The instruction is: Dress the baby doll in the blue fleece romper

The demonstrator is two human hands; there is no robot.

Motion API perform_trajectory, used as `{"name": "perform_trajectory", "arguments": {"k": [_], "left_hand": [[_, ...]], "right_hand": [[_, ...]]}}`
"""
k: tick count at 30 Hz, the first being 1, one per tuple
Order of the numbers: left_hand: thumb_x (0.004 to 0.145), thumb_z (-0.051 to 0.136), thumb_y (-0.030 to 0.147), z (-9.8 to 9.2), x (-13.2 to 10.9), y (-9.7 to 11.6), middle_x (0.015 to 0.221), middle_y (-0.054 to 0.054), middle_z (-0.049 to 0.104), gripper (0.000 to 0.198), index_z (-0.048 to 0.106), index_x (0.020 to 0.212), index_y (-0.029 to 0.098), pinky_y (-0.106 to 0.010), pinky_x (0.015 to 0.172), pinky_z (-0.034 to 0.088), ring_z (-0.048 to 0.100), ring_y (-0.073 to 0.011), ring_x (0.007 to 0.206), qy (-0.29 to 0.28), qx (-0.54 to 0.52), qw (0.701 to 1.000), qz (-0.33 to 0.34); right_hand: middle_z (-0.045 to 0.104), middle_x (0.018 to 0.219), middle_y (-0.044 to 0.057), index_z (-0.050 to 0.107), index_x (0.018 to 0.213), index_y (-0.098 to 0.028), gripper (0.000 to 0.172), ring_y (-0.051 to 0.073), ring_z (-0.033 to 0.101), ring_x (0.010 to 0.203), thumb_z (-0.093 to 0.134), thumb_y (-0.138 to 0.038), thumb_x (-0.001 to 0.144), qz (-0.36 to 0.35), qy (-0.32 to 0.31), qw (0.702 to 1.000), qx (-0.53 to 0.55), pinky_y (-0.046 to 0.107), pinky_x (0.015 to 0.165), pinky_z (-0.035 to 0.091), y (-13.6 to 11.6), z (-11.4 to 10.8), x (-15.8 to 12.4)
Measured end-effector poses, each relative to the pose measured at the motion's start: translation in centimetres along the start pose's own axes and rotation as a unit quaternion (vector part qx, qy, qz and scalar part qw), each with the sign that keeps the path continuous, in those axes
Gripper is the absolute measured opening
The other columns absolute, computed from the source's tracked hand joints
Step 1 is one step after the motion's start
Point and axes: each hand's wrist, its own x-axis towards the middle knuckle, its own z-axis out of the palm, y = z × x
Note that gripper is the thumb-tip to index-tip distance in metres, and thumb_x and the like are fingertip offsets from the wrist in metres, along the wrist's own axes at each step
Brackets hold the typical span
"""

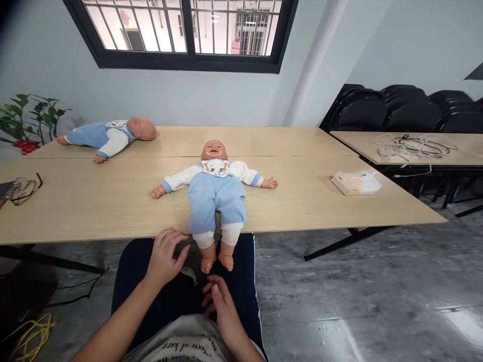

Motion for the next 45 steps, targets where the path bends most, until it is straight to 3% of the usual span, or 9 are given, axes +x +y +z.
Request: {"name": "perform_trajectory", "arguments": {"k": [4,11,17,21,26,29,32,38,45], "left_hand": [[0.100,0.053,0.025,1.1,0.3,1.1,0.119,-0.009,0.072,0.024,0.059,0.123,0.026,-0.052,0.112,0.052,0.064,-0.0263,0.122,-0.002,-0.017,1.000,0.010],[0.103,0.047,0.027,0.9,3.0,1.4,0.109,-0.008,0.073,0.016,0.062,0.106,0.024,-0.044,0.096,0.057,0.068,-0.0236,0.106,-0.029,-0.020,0.999,0.024],[0.098,0.053,0.014,-0.4,1.9,1.9,0.102,-0.007,0.069,0.015,0.061,0.109,0.022,-0.036,0.086,0.056,0.063,-0.0201,0.095,0.020,-0.032,0.987,0.154],[0.097,0.056,0.011,-0.7,1.1,2.1,0.101,-0.007,0.067,0.016,0.061,0.109,0.020,-0.034,0.085,0.055,0.062,-0.0190,0.094,0.028,-0.048,0.986,0.156],[0.101,0.053,0.021,0.3,0.2,2.3,0.108,-0.007,0.065,0.012,0.057,0.112,0.022,-0.030,0.084,0.056,0.064,-0.0167,0.097,0.055,-0.178,0.982,-0.033],[0.101,0.050,0.028,0.9,0.4,2.9,0.106,-0.006,0.064,0.016,0.058,0.113,0.021,-0.027,0.075,0.054,0.064,-0.0155,0.090,-0.013,-0.259,0.956,-0.141],[0.098,0.050,0.031,1.0,1.4,3.8,0.091,-0.002,0.062,0.015,0.060,0.097,0.020,-0.025,0.066,0.048,0.058,-0.0133,0.076,-0.063,-0.299,0.936,-0.177],[0.091,0.055,0.030,0.8,3.4,4.7,0.072,0.003,0.057,0.017,0.058,0.079,0.019,-0.025,0.062,0.038,0.049,-0.0117,0.065,-0.033,-0.294,0.933,-0.207],[0.092,0.053,0.033,1.2,1.2,5.3,0.072,0.002,0.057,0.023,0.057,0.075,0.019,-0.027,0.067,0.040,0.052,-0.0138,0.070,-0.062,-0.334,0.909,-0.241]], "right_hand": [[0.063,0.132,0.010,0.060,0.126,-0.033,0.073,0.024,0.065,0.089,0.071,-0.082,0.073,0.019,-0.069,0.990,0.119,0.038,0.072,0.052,-5.2,0.9,1.9],[0.073,0.095,0.006,0.067,0.105,-0.025,0.052,0.016,0.054,0.066,0.071,-0.070,0.080,0.030,-0.004,0.982,0.188,0.033,0.066,0.044,-6.8,3.8,3.4],[0.075,0.089,0.006,0.066,0.101,-0.020,0.050,0.011,0.057,0.059,0.072,-0.066,0.083,0.060,0.008,0.972,0.226,0.024,0.057,0.043,-9.6,5.1,1.5],[0.073,0.075,0.003,0.064,0.095,-0.016,0.047,0.006,0.045,0.039,0.062,-0.062,0.093,0.086,-0.024,0.968,0.236,0.020,0.042,0.028,-11.6,6.2,0.5],[0.069,0.063,0.001,0.065,0.093,-0.013,0.048,0.007,0.043,0.034,0.058,-0.061,0.095,0.110,-0.080,0.952,0.273,0.021,0.039,0.026,-13.1,7.1,-0.1],[0.061,0.053,-0.002,0.065,0.091,-0.013,0.050,0.008,0.040,0.032,0.061,-0.063,0.092,0.097,-0.148,0.936,0.305,0.023,0.038,0.026,-14.0,7.7,-0.6],[0.059,0.051,-0.004,0.066,0.089,-0.014,0.046,0.009,0.040,0.032,0.064,-0.060,0.090,0.096,-0.198,0.918,0.329,0.024,0.038,0.028,-14.4,8.3,-0.9],[0.056,0.048,-0.006,0.067,0.089,-0.014,0.043,0.008,0.038,0.033,0.064,-0.058,0.090,0.098,-0.210,0.905,0.356,0.024,0.040,0.027,-14.5,9.1,-1.1],[0.053,0.049,-0.006,0.066,0.090,-0.015,0.042,0.008,0.037,0.033,0.066,-0.057,0.088,0.092,-0.195,0.909,0.356,0.024,0.039,0.025,-14.9,9.5,-0.3]]}}
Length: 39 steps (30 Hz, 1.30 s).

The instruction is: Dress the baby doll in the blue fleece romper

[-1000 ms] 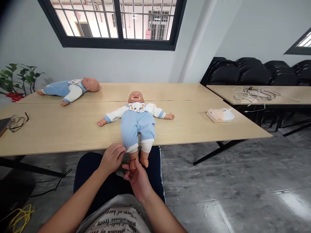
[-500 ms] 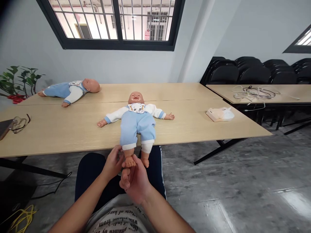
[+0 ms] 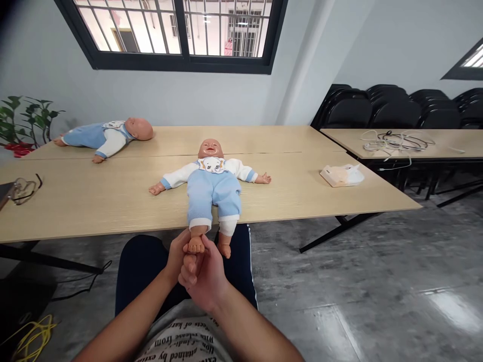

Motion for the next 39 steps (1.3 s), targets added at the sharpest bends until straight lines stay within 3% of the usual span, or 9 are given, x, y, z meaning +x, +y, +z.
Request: {"name": "perform_trajectory", "arguments": {"k": [4,8,11,16,21,24,27,34,39], "left_hand": [[0.095,0.053,0.032,-0.2,-0.9,-1.4,0.079,0.002,0.061,0.017,0.060,0.086,0.020,-0.027,0.072,0.045,0.055,-0.0150,0.075,0.006,-0.043,0.998,-0.038],[0.099,0.051,0.035,-2.1,-1.1,-2.7,0.089,-0.001,0.065,0.019,0.063,0.098,0.020,-0.028,0.071,0.047,0.060,-0.0147,0.076,0.106,0.001,0.994,0.024],[0.101,0.052,0.032,-3.5,-0.5,-1.1,0.089,0.000,0.064,0.016,0.063,0.103,0.021,-0.028,0.068,0.048,0.058,-0.0128,0.069,0.158,0.072,0.980,0.101],[0.097,0.059,0.024,-1.8,2.4,5.2,0.102,-0.003,0.072,0.010,0.066,0.104,0.023,-0.036,0.087,0.048,0.063,-0.0210,0.097,0.044,0.335,0.905,0.261],[0.101,0.055,0.025,1.9,4.9,6.9,0.103,-0.004,0.073,0.012,0.066,0.104,0.022,-0.041,0.086,0.043,0.063,-0.0233,0.099,-0.080,0.403,0.854,0.319],[0.102,0.053,0.026,2.6,5.5,6.1,0.104,-0.005,0.072,0.012,0.064,0.105,0.022,-0.040,0.084,0.041,0.063,-0.0230,0.098,-0.097,0.415,0.844,0.327],[0.103,0.053,0.029,2.7,5.8,5.4,0.105,-0.005,0.071,0.012,0.062,0.107,0.021,-0.039,0.083,0.041,0.063,-0.0228,0.097,-0.100,0.426,0.837,0.329],[0.106,0.046,0.028,2.8,6.3,4.2,0.101,-0.005,0.068,0.016,0.060,0.107,0.021,-0.036,0.079,0.042,0.062,-0.0211,0.088,-0.087,0.438,0.833,0.328],[0.106,0.043,0.020,2.0,5.9,4.8,0.100,-0.005,0.067,0.017,0.059,0.103,0.020,-0.036,0.081,0.043,0.061,-0.0203,0.092,-0.126,0.429,0.810,0.378]], "right_hand": [[0.054,0.051,-0.005,0.064,0.091,-0.015,0.042,0.008,0.040,0.035,0.056,-0.056,0.094,0.012,0.033,0.999,-0.011,0.023,0.039,0.025,1.0,-0.8,0.5],[0.057,0.056,-0.004,0.059,0.091,-0.019,0.043,0.010,0.045,0.037,0.055,-0.062,0.095,0.017,0.071,0.996,-0.056,0.022,0.039,0.029,2.4,-2.7,1.0],[0.060,0.061,-0.004,0.056,0.096,-0.020,0.054,0.010,0.049,0.041,0.056,-0.073,0.090,0.005,0.106,0.988,-0.112,0.022,0.040,0.034,3.1,-4.8,1.8],[0.066,0.079,0.004,0.054,0.103,-0.018,0.079,0.013,0.058,0.052,0.049,-0.093,0.079,-0.085,0.123,0.947,-0.285,0.022,0.041,0.041,4.6,-9.7,1.9],[0.059,0.127,0.011,0.039,0.142,-0.025,0.067,0.019,0.066,0.098,0.063,-0.063,0.093,-0.250,0.233,0.864,-0.370,0.028,0.063,0.057,4.3,-13.1,-1.2],[0.043,0.152,0.013,0.025,0.154,-0.031,0.077,0.020,0.059,0.119,0.068,-0.050,0.093,-0.352,0.266,0.809,-0.389,0.037,0.092,0.058,2.8,-13.0,-2.4],[0.037,0.159,0.014,0.024,0.156,-0.030,0.079,0.023,0.060,0.122,0.067,-0.050,0.093,-0.349,0.237,0.815,-0.398,0.039,0.095,0.057,1.2,-11.9,-2.5],[0.060,0.138,0.012,0.047,0.145,-0.023,0.066,0.022,0.064,0.112,0.072,-0.048,0.089,-0.337,0.313,0.796,-0.394,0.038,0.095,0.055,-0.2,-9.7,-1.1],[0.073,0.107,0.008,0.054,0.141,-0.018,0.065,0.019,0.069,0.087,0.071,-0.053,0.089,-0.341,0.311,0.817,-0.346,0.035,0.083,0.056,-0.7,-8.8,-1.3]]}}
